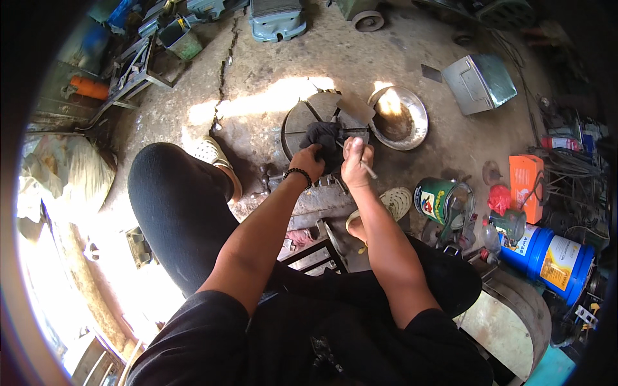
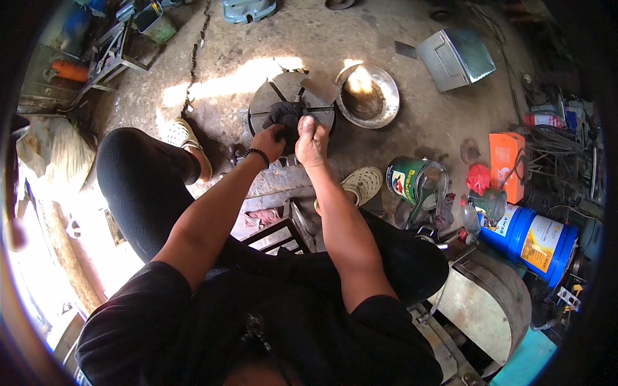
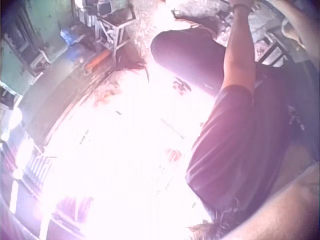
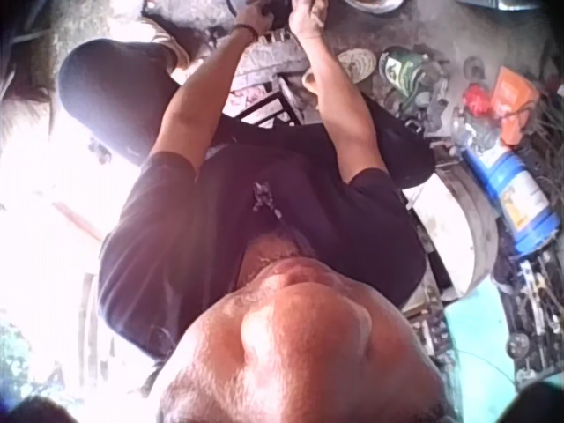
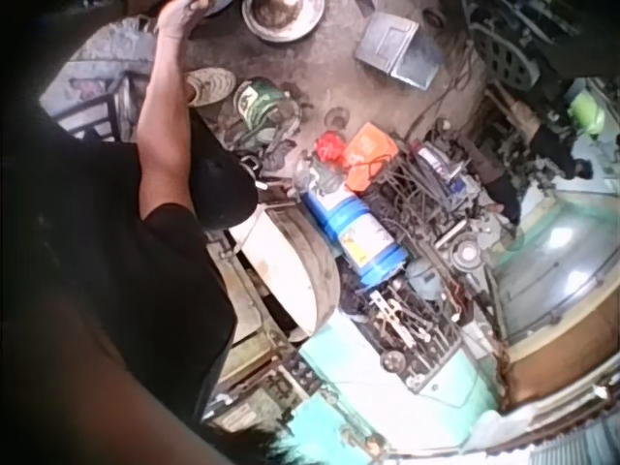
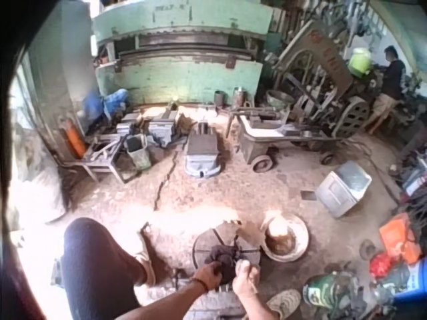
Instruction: The person sits on the floor and uses a stick to apply a substance from a bowl onto a circular metal object, repeatedly rubbing and scraping its surface.
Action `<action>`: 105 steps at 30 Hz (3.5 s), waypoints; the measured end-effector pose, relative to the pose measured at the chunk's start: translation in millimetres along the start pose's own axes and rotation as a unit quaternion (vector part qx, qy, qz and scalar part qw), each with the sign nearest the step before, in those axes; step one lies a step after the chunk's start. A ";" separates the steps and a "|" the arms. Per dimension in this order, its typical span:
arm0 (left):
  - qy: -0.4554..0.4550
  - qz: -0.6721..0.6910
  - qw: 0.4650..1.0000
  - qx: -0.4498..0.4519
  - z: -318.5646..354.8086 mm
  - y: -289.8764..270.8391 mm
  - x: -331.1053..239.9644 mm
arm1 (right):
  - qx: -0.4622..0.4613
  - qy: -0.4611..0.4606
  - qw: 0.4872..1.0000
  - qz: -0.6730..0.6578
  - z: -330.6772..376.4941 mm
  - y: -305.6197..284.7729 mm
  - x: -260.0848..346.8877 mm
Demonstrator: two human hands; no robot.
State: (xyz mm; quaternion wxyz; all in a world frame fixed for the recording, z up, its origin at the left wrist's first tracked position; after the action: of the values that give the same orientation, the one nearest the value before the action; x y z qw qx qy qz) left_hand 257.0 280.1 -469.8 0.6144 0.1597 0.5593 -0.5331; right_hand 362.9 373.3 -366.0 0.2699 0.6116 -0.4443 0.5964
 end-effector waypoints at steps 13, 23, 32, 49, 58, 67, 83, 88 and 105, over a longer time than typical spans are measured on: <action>0.024 0.013 0.996 0.080 24.3 11.4 -37.7 | 0.017 0.009 0.999 0.042 2.7 -17.0 -12.9; 0.076 -0.064 0.986 0.134 47.6 60.6 -58.5 | 0.045 -0.038 0.984 0.168 50.7 -37.1 -7.7; 0.060 -0.157 0.952 0.254 83.4 106.6 -89.7 | -0.142 0.105 0.982 -0.065 65.1 -120.5 -7.9; -0.010 0.005 0.991 -0.131 31.3 -22.3 -8.8 | -0.151 0.057 0.967 -0.199 9.6 -104.9 35.0; 0.041 0.008 0.992 -0.118 19.0 -14.7 -8.4 | -0.105 0.066 0.976 -0.179 0.2 -50.6 27.3; 0.084 0.207 0.974 -0.042 2.7 13.1 -39.7 | -0.120 0.039 0.974 -0.187 -17.7 -74.4 33.0; -0.077 0.015 0.992 -0.096 3.0 -14.0 -1.1 | -0.092 0.077 0.976 -0.181 -15.1 -40.7 -7.5; -0.051 0.046 0.995 -0.075 2.8 -11.0 9.4 | -0.078 0.047 0.985 -0.148 -12.3 -22.2 -9.9; -0.059 0.047 0.997 -0.024 -5.2 8.3 34.6 | 0.262 -0.249 0.898 0.251 51.6 42.9 35.9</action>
State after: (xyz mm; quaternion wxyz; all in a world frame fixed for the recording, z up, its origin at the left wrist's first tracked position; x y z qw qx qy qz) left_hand 254.5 270.9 -504.4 0.6742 0.1393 0.5264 -0.4989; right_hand 347.2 301.3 -347.1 -0.1787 0.6568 -0.4635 0.5674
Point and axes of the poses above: each hand's wrist, its own z-axis away from the middle knuckle, its own y-axis out of the palm, x = y × z, the point moved 10 cm from there along -z, towards the middle knuckle, and after that the axes turned 12 degrees about z, right-handed, at the moved point
